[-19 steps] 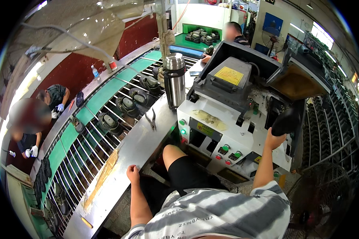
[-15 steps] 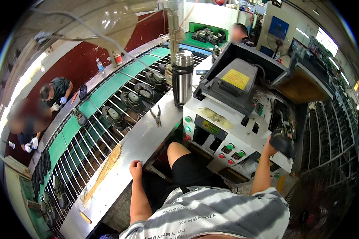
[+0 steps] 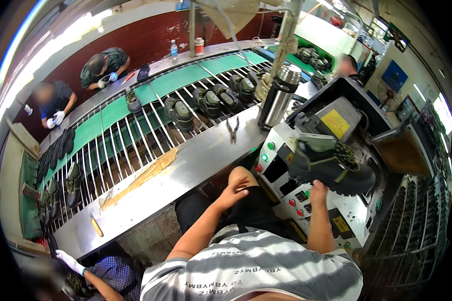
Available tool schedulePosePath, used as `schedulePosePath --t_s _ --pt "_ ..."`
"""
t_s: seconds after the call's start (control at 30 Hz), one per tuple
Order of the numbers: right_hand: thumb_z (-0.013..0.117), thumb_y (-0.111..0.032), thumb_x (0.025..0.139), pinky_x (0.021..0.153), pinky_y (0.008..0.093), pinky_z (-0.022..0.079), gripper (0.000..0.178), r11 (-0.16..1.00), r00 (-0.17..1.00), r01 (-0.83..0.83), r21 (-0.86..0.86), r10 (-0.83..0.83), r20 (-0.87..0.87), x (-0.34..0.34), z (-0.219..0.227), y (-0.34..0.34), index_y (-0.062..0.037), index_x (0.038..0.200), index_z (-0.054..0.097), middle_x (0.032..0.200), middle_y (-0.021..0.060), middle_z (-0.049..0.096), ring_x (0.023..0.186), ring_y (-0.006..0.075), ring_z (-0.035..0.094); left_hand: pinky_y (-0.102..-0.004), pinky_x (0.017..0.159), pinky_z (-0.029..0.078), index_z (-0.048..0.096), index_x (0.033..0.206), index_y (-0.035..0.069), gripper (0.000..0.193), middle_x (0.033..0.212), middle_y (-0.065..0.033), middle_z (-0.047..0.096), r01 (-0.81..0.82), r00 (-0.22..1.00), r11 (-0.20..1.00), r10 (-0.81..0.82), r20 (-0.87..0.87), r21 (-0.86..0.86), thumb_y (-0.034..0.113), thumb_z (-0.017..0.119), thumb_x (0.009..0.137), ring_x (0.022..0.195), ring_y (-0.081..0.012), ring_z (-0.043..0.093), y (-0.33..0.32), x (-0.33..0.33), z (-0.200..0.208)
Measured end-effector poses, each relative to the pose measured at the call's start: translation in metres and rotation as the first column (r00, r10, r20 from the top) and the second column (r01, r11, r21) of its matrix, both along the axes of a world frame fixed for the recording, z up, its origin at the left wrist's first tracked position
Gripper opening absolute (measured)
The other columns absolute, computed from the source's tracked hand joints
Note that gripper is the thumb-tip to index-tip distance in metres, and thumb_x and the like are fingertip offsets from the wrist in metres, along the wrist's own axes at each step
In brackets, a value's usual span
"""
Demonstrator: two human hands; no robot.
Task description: The person takes shoes from a conveyor belt, places them into a molding machine one by one, presses a button to activate the machine, and then returns the shoes to the belt.
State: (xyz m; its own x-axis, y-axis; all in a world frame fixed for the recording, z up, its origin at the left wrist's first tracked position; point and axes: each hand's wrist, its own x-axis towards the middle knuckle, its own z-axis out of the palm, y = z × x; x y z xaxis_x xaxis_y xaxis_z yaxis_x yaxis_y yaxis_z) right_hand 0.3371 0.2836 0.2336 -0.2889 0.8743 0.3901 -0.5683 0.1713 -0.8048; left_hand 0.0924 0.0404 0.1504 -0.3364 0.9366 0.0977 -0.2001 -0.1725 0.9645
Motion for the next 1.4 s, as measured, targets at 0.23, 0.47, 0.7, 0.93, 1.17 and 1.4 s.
schedulePosePath --t_s 0.23,0.47,0.7,0.93,1.17,1.4 --pt "0.069 -0.021 0.080 0.092 0.0352 0.045 0.044 0.728 0.454 -0.684 -0.055 0.483 0.748 -0.163 0.067 -0.133 0.0001 0.117 0.058 0.118 0.0110 0.060 0.107 0.0234 0.058 -0.0475 0.104 0.044 0.047 0.135 0.001 0.087 0.129 -0.0162 0.057 -0.257 0.728 0.934 0.020 0.685 0.247 0.050 0.076 0.069 0.117 -0.0336 0.056 -0.050 -0.051 0.063" --pt "0.059 -0.042 0.089 0.108 0.0414 0.035 0.060 0.659 0.289 -0.733 0.169 0.077 0.954 -0.323 -0.037 -0.128 -0.0004 0.132 0.051 0.141 0.0216 0.043 0.128 0.0353 0.044 -0.0486 0.106 0.043 0.040 0.138 0.000 0.080 0.137 -0.0205 0.048 -0.777 0.526 0.608 0.486 0.698 0.162 0.038 0.070 0.074 0.123 -0.0387 0.051 -0.153 -0.151 0.010" --pt "0.057 -0.042 0.089 0.113 0.0507 0.022 0.065 0.653 0.239 -0.613 0.444 -0.382 0.893 -0.392 -0.163 -0.104 -0.0061 0.141 0.042 0.148 0.0181 0.036 0.138 0.0361 0.029 -0.0433 0.090 0.053 0.050 0.125 -0.002 0.049 0.115 -0.0169 0.062 -0.878 0.371 0.472 0.779 0.506 -0.083 0.018 0.065 0.082 0.103 -0.0312 0.063 -0.199 -0.332 0.003" --pt "0.058 -0.040 0.086 0.113 0.0481 0.024 0.062 0.612 0.253 -0.589 0.527 -0.480 0.840 -0.393 -0.149 -0.113 -0.0092 0.139 0.046 0.145 0.0157 0.041 0.135 0.0326 0.034 -0.0358 0.097 0.043 0.041 0.136 0.000 0.084 0.121 -0.0176 0.058 -0.992 0.123 0.090 0.849 -0.514 -0.088 0.021 0.084 0.067 0.110 -0.0280 0.057 -0.134 -0.408 -0.051" --pt "0.057 -0.040 0.086 0.113 0.0482 0.024 0.062 0.627 0.239 -0.587 0.512 -0.471 0.849 -0.386 -0.153 -0.107 -0.0091 0.138 0.047 0.144 0.0162 0.042 0.135 0.0330 0.035 -0.0412 0.101 0.041 0.027 0.149 0.007 0.096 0.139 -0.0209 0.046 -0.979 0.148 0.062 0.870 -0.471 -0.192 0.028 0.081 0.072 0.124 -0.0329 0.049 -0.084 -0.390 -0.074" --pt "0.058 -0.038 0.086 0.112 0.0482 0.024 0.060 0.623 0.295 -0.563 0.543 -0.461 0.837 -0.396 -0.150 -0.112 -0.0084 0.137 0.049 0.144 0.0177 0.042 0.135 0.0342 0.035 -0.0378 0.101 0.041 0.023 0.148 0.002 0.104 0.136 -0.0213 0.049 -0.939 0.323 0.191 0.775 -0.544 -0.286 0.028 0.083 0.068 0.122 -0.0330 0.052 -0.117 -0.404 -0.074"
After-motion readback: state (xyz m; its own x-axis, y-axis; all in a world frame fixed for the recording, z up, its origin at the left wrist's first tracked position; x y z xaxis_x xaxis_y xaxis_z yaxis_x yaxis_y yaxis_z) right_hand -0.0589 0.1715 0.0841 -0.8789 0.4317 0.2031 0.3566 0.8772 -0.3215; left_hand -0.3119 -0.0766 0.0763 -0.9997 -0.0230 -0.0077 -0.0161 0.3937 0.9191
